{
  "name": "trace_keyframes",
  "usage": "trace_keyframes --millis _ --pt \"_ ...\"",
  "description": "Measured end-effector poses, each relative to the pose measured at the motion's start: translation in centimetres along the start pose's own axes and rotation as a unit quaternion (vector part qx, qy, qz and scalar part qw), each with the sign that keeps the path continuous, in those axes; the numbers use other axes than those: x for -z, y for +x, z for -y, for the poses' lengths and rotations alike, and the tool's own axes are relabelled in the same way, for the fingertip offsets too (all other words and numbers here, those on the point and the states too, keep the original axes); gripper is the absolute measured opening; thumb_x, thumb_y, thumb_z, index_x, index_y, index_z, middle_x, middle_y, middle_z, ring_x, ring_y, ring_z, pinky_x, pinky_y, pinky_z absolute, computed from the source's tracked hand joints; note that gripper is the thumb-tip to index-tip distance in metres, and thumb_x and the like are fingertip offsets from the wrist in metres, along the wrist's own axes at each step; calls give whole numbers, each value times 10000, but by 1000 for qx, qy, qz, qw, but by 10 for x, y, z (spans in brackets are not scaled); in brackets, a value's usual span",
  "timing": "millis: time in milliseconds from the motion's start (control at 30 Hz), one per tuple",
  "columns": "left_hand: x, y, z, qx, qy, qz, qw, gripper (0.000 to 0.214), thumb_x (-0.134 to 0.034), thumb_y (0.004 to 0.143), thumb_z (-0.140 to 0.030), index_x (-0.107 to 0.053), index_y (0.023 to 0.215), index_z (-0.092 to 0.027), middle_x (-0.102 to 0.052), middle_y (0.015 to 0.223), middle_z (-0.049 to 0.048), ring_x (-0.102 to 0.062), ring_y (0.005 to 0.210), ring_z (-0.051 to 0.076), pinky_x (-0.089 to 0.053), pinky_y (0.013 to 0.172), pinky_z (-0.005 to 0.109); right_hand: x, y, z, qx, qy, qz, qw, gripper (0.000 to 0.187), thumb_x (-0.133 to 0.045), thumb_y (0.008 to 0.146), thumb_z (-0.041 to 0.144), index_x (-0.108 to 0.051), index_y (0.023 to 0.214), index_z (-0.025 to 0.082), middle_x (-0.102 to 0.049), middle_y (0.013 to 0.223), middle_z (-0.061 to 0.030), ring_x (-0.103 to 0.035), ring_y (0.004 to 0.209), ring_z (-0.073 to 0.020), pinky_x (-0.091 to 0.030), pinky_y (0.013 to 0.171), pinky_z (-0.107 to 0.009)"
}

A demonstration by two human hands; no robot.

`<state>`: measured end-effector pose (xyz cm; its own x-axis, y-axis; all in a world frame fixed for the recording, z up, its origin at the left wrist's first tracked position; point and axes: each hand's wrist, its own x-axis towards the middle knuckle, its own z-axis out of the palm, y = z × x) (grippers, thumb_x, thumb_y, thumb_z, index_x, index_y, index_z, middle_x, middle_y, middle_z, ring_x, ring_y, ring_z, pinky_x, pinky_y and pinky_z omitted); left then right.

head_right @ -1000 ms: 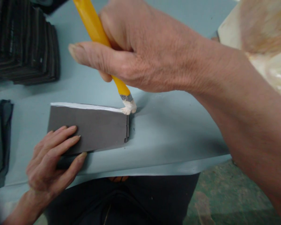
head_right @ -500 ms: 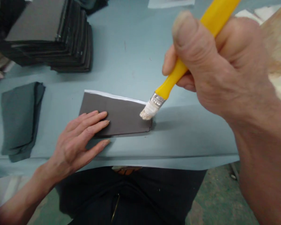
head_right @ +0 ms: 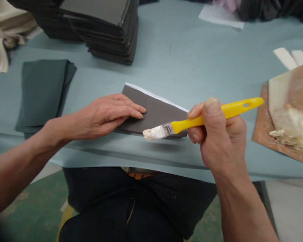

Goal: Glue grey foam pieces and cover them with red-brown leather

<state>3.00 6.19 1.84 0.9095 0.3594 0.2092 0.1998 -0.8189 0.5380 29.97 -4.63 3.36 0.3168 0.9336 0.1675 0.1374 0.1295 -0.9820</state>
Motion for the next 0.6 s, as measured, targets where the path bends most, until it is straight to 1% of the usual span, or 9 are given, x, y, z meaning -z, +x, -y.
trace_keyframes --millis 100,167,233,267,333,433,533,567,600 --pt "-1 3 6 -38 -1 -3 999 381 -381 1087 -152 -733 1217 -217 -766 1386 92 -723 1209 242 -537 1106 454 -6 -13 2 -14 -18 -6 1000 534 -790 916 696 -747 769 184 -493 551 38 -415 432 -66 -338 389 -200" --pt "-1 5 8 -54 15 13 998 391 -384 1067 -148 -745 1193 -224 -758 1402 91 -721 1213 249 -520 1122 468 -9 -21 4 -23 -22 -8 999 496 -789 930 670 -754 785 196 -552 602 24 -452 455 -70 -370 403 -204" --pt "-1 8 11 -59 38 36 997 404 -382 1056 -162 -756 1180 -251 -755 1404 66 -711 1228 256 -499 1144 473 -11 -29 7 -15 -22 -6 1000 443 -785 958 613 -758 797 201 -590 640 15 -480 463 -73 -387 402 -207" --pt "-1 9 13 -60 54 46 996 409 -375 1063 -185 -760 1178 -263 -755 1394 59 -705 1233 267 -492 1147 479 -13 -33 8 -3 -20 1 1000 409 -778 978 571 -759 806 200 -606 657 11 -488 456 -73 -388 391 -207" --pt "1 11 18 -61 94 57 992 425 -350 1087 -254 -763 1187 -270 -752 1367 76 -690 1239 309 -489 1135 509 -18 -42 11 30 -23 14 999 326 -763 1012 464 -760 829 194 -635 690 6 -504 442 -72 -395 370 -208" --pt "7 14 28 -66 118 53 989 435 -345 1103 -345 -760 1214 -272 -738 1357 109 -680 1224 346 -497 1094 533 -30 -58 15 82 -48 15 995 240 -758 1022 373 -758 874 185 -670 730 5 -560 476 -83 -454 404 -223" --pt "11 16 37 -83 85 62 991 365 -444 1074 -362 -766 1215 -266 -741 1368 112 -692 1193 329 -500 1091 502 -40 -75 16 151 -82 -1 985 251 -775 1014 398 -756 905 172 -672 707 4 -586 501 -100 -470 431 -243" --pt "11 16 39 -73 64 45 994 315 -510 1045 -369 -783 1168 -272 -763 1329 98 -708 1161 316 -510 1085 477 -41 -80 16 169 -97 -4 981 253 -765 1021 403 -758 920 172 -671 698 2 -593 509 -108 -473 437 -249" --pt "11 17 41 -47 42 7 998 250 -590 1005 -384 -802 1095 -288 -791 1261 75 -726 1115 298 -525 1067 446 -41 -85 16 181 -115 3 977 255 -746 1033 410 -762 937 174 -678 704 -6 -606 524 -118 -483 446 -255"
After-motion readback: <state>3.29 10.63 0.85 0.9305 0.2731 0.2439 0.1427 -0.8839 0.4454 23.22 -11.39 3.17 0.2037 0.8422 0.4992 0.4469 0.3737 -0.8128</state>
